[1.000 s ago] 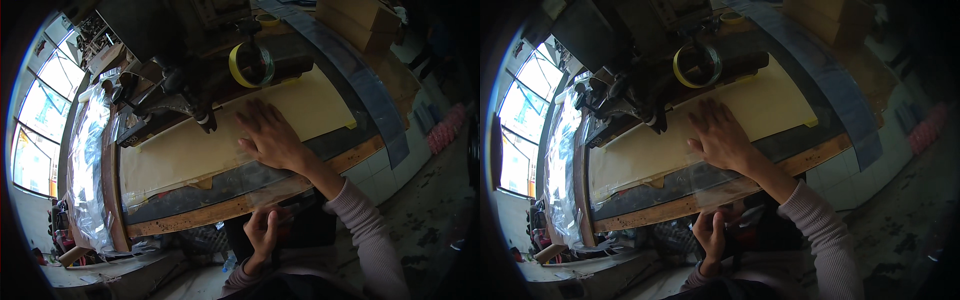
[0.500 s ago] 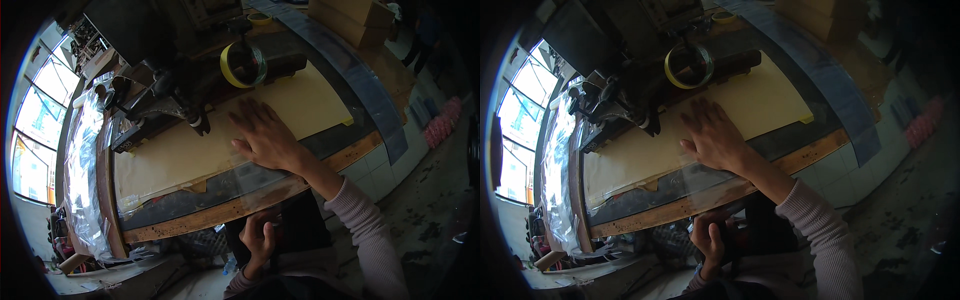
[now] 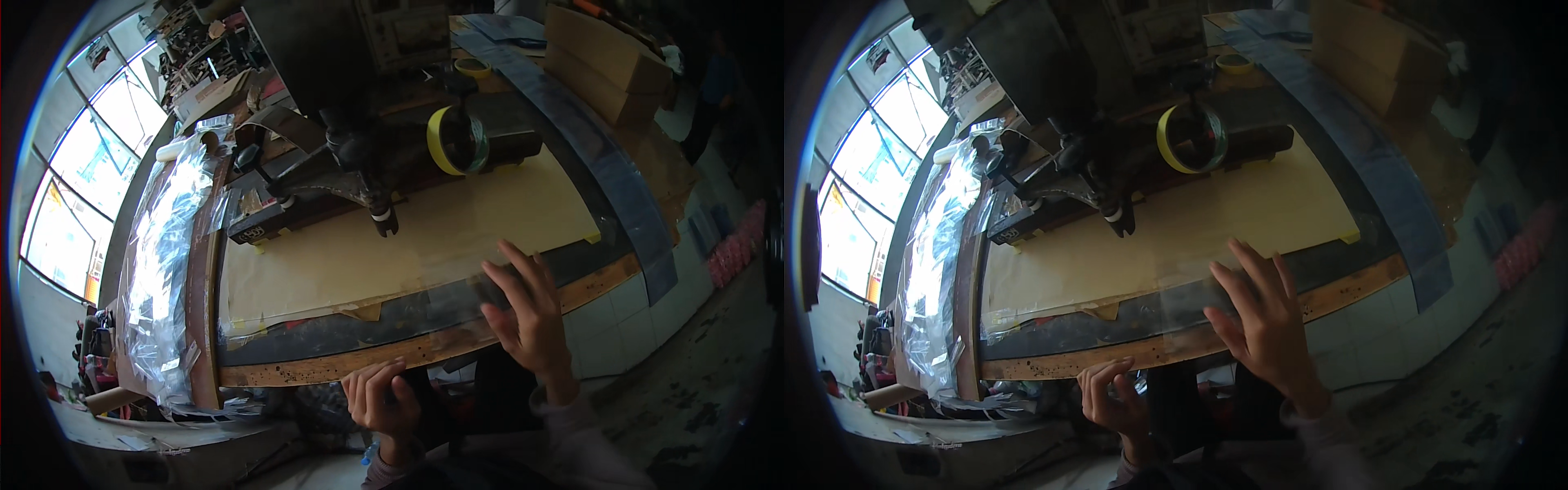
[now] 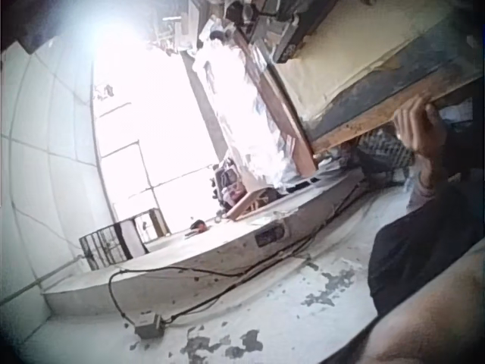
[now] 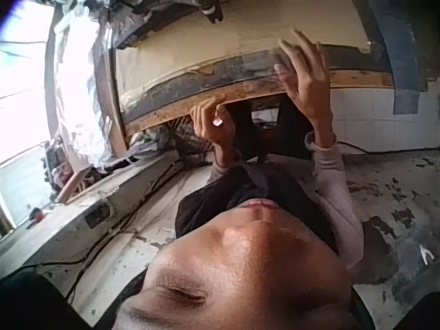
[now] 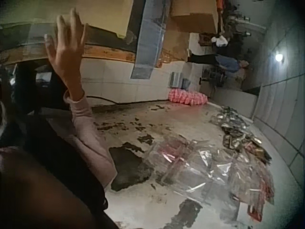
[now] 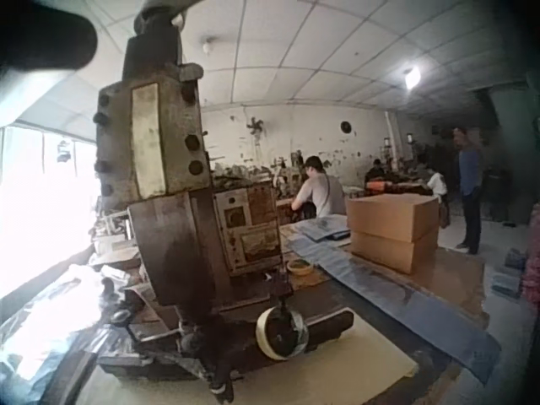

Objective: The person aligns clear plastic film pieces on a template by hand, then moves a large plastic sheet aside.

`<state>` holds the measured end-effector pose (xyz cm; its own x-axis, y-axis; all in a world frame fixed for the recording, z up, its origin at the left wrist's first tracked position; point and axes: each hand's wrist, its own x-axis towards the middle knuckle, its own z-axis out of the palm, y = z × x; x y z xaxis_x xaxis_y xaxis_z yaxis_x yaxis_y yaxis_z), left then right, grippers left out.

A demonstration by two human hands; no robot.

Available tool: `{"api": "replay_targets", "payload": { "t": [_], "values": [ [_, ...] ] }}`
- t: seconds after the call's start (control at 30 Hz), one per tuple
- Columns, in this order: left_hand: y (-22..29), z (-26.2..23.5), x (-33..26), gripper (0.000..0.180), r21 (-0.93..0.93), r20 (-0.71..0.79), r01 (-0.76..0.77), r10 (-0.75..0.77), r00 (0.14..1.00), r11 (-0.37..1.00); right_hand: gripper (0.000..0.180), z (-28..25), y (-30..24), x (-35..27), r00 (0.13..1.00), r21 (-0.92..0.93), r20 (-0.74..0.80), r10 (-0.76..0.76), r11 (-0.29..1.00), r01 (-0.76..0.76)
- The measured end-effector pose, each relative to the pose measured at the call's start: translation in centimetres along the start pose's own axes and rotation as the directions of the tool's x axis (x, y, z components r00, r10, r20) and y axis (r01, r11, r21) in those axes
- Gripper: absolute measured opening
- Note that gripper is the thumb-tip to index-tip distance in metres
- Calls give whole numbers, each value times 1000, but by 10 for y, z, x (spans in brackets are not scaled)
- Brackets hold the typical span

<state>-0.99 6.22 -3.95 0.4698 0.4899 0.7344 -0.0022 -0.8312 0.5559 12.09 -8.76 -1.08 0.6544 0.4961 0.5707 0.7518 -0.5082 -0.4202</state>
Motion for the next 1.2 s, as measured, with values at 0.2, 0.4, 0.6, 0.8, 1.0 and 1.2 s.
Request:
{"api": "replay_targets", "payload": {
  "t": [0.2, 0.4, 0.6, 0.8, 1.0, 1.2],
  "values": [
    [11, 34, 14, 19, -55, 95, -93, 98, 991, 994, 41, 4, -1, -35, 984, 47, -168, 54, 998, -47],
    [-10, 55, -21, 34, 309, 12, -280, 290, 957, 909, 38, 31, 11, -30, 946, -162, -317, -71, 987, 20],
    [-23, 59, -34, 39, 254, -19, -346, 363, 932, 903, 36, 36, 15, -34, 935, -175, -344, -83, 984, 23],
    [-25, 60, -35, 38, 259, -34, -364, 385, 922, 895, 28, 34, 15, -33, 942, -180, -329, -72, 984, 12],
    [-26, 57, -36, 38, 267, 1, -384, 399, 917, 884, 28, 32, 11, -30, 946, -176, -319, -60, 984, 3],
    [-25, 56, -36, 37, 275, 15, -385, 396, 918, 881, 28, 32, 12, -30, 947, -162, -314, -63, 987, 12]
  ]
}}
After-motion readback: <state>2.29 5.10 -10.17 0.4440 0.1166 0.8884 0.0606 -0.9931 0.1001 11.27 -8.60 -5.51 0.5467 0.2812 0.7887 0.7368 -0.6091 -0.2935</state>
